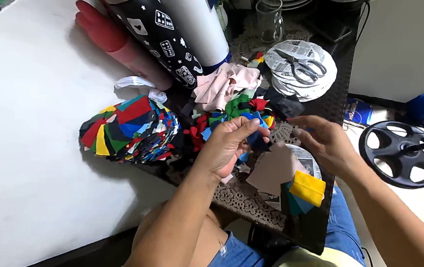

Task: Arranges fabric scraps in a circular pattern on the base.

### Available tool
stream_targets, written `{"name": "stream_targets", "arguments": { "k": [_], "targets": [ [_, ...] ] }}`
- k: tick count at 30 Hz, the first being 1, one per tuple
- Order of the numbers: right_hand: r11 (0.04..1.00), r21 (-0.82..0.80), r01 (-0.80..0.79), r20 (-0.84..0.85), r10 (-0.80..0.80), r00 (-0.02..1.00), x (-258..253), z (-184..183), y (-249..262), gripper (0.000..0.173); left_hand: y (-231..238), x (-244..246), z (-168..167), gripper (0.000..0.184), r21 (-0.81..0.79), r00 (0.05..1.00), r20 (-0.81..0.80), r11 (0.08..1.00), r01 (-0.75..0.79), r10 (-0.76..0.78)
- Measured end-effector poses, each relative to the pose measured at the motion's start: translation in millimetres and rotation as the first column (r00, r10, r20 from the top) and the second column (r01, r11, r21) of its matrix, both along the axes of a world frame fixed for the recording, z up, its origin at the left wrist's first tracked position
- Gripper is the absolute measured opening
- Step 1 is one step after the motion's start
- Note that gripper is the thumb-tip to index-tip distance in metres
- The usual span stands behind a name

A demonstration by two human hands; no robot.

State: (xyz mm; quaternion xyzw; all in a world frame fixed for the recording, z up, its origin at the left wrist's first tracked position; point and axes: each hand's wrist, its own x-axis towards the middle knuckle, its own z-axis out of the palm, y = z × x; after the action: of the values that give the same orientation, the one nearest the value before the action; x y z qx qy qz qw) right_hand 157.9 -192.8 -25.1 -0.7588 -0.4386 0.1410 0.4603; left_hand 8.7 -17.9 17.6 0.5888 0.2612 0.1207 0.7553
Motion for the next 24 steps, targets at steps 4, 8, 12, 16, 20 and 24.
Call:
{"name": "stream_targets", "arguments": {
  "k": [4, 8, 12, 16, 20, 24],
  "targets": [
    [0.982, 0.179, -0.063, -0.572, 0.156, 0.805, -28.7, -3.9, 6.4, 0.020, -13.9, 4.7, -1.5, 0.023, -0.060, 0.996, 0.034, 0.995, -0.080, 0.083],
    [0.971, 0.238, 0.013, -0.792, 0.187, 0.581, -38.1, -5.2, 11.6, 0.008, -24.2, 7.8, -4.2, 0.022, -0.080, 0.985, 0.074, 0.986, -0.148, 0.154],
    [0.978, 0.210, -0.021, -0.557, 0.137, 0.819, -27.4, 11.1, 13.0, 0.007, -29.1, 4.9, -15.0, 0.026, -0.152, 0.965, 0.190, 0.977, -0.152, 0.180],
    [0.979, 0.051, -0.195, 0.185, 0.183, 0.966, -14.1, 54.0, 4.8, 0.008, -29.5, 3.0, -29.5, 0.043, -0.291, 0.962, 0.229, 0.953, -0.081, 0.151],
    [0.938, -0.009, -0.346, 0.661, 0.265, 0.701, -13.5, 85.4, 4.1, 0.019, -33.7, 7.6, -30.9, 0.060, -0.312, 0.968, 0.249, 0.944, 0.109, -0.029],
    [0.909, 0.023, -0.415, 0.718, 0.274, 0.640, -16.9, 92.6, -0.4, 0.021, -37.5, 9.5, -18.1, 0.066, -0.421, 0.954, 0.283, 0.881, 0.216, -0.099]
  ]
}}
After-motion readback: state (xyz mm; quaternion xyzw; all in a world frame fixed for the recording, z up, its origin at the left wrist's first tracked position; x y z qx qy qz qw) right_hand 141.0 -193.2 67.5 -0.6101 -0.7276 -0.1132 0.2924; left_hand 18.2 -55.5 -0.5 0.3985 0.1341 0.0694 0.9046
